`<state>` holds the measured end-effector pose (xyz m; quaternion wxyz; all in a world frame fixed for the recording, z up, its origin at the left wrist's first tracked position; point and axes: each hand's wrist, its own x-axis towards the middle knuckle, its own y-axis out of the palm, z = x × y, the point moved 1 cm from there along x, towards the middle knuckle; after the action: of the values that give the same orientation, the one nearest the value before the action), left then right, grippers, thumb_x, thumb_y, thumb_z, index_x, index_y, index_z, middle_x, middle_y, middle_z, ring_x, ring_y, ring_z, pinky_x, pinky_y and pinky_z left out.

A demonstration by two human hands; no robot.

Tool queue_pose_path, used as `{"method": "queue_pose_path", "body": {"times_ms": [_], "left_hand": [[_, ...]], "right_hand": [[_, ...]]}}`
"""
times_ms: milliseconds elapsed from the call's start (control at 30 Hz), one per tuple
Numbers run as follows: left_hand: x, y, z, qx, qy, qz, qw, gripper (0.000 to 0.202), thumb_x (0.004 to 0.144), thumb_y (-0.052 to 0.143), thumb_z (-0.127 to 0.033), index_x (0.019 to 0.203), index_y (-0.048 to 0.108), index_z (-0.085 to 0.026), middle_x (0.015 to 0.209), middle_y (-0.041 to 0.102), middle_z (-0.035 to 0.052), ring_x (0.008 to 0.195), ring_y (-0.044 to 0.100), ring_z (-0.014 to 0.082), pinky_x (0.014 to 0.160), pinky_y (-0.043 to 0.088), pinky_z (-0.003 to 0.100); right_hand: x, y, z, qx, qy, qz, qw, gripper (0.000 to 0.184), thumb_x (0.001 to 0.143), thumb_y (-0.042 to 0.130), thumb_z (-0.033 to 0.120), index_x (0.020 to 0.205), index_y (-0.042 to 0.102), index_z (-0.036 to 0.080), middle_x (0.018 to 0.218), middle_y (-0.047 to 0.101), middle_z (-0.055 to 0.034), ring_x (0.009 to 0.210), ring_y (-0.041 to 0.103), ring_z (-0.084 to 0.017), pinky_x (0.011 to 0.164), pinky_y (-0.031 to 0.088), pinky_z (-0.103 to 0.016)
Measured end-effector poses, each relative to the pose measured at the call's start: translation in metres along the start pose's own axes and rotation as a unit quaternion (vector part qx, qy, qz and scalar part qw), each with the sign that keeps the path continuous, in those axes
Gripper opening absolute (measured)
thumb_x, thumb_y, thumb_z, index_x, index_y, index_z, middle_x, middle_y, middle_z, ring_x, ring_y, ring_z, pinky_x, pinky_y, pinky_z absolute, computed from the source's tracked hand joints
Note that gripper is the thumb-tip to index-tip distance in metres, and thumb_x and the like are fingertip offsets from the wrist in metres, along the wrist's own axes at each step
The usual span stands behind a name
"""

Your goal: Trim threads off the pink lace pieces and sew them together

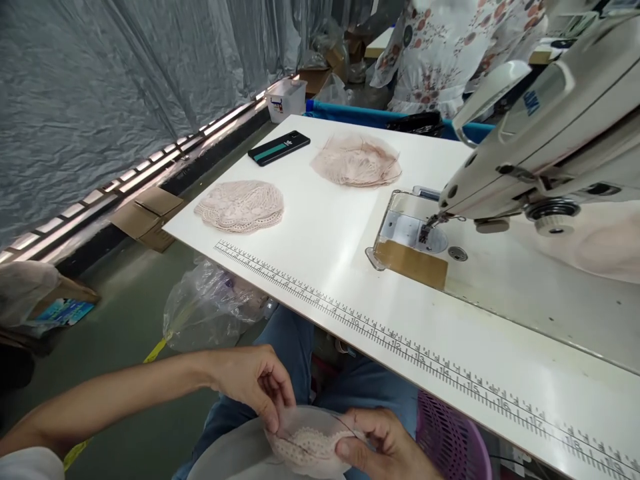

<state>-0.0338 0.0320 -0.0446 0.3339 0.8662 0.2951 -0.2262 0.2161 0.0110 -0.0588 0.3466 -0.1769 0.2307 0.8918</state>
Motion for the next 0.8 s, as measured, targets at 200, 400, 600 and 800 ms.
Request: {"method": "queue_pose_path", "body": {"times_ms": [200, 400, 600, 800], "left_hand": [[0.000, 0.013, -0.007, 0.098, -0.010, 0.004, 0.995, 0.054, 0.036, 0.090, -0.047, 0.076, 0.072, -0.015, 0.064, 0.060, -0.0038, 0.058, 0.050, 0.0091, 0.052, 0.038, 0.016], [0.002, 0.019, -0.002, 0.120, 0.076, -0.013, 0.990, 0.045, 0.047, 0.086, -0.052, 0.069, 0.073, -0.015, 0.067, 0.053, -0.0018, 0.063, 0.047, 0.0094, 0.050, 0.033, 0.017], [-0.001, 0.018, -0.004, 0.131, 0.100, -0.019, 0.986, 0.039, 0.062, 0.080, -0.052, 0.080, 0.077, -0.018, 0.077, 0.057, 0.0005, 0.068, 0.052, 0.0103, 0.060, 0.042, 0.016], [-0.006, 0.016, -0.005, 0.089, 0.016, -0.006, 0.996, 0.041, 0.067, 0.075, -0.053, 0.089, 0.077, -0.019, 0.077, 0.070, 0.0032, 0.070, 0.062, 0.0143, 0.071, 0.050, 0.021]], "right_hand": [[0.002, 0.012, 0.005, -0.053, 0.005, -0.010, 0.999, 0.040, 0.079, 0.065, 0.054, 0.071, 0.070, 0.015, 0.063, 0.056, -0.0003, 0.062, 0.047, -0.013, 0.058, 0.038, -0.022], [-0.002, 0.015, 0.008, -0.075, 0.005, -0.021, 0.997, 0.039, 0.081, 0.062, 0.054, 0.074, 0.071, 0.016, 0.065, 0.057, -0.0007, 0.063, 0.048, -0.014, 0.060, 0.039, -0.023], [-0.003, 0.012, 0.005, -0.111, 0.007, -0.040, 0.993, 0.040, 0.078, 0.062, 0.057, 0.071, 0.069, 0.018, 0.063, 0.053, 0.0000, 0.063, 0.047, -0.015, 0.061, 0.039, -0.025], [0.001, 0.016, 0.010, -0.075, -0.016, -0.022, 0.997, 0.035, 0.077, 0.067, 0.049, 0.065, 0.061, 0.016, 0.061, 0.045, 0.0036, 0.062, 0.040, -0.012, 0.060, 0.034, -0.024]]}}
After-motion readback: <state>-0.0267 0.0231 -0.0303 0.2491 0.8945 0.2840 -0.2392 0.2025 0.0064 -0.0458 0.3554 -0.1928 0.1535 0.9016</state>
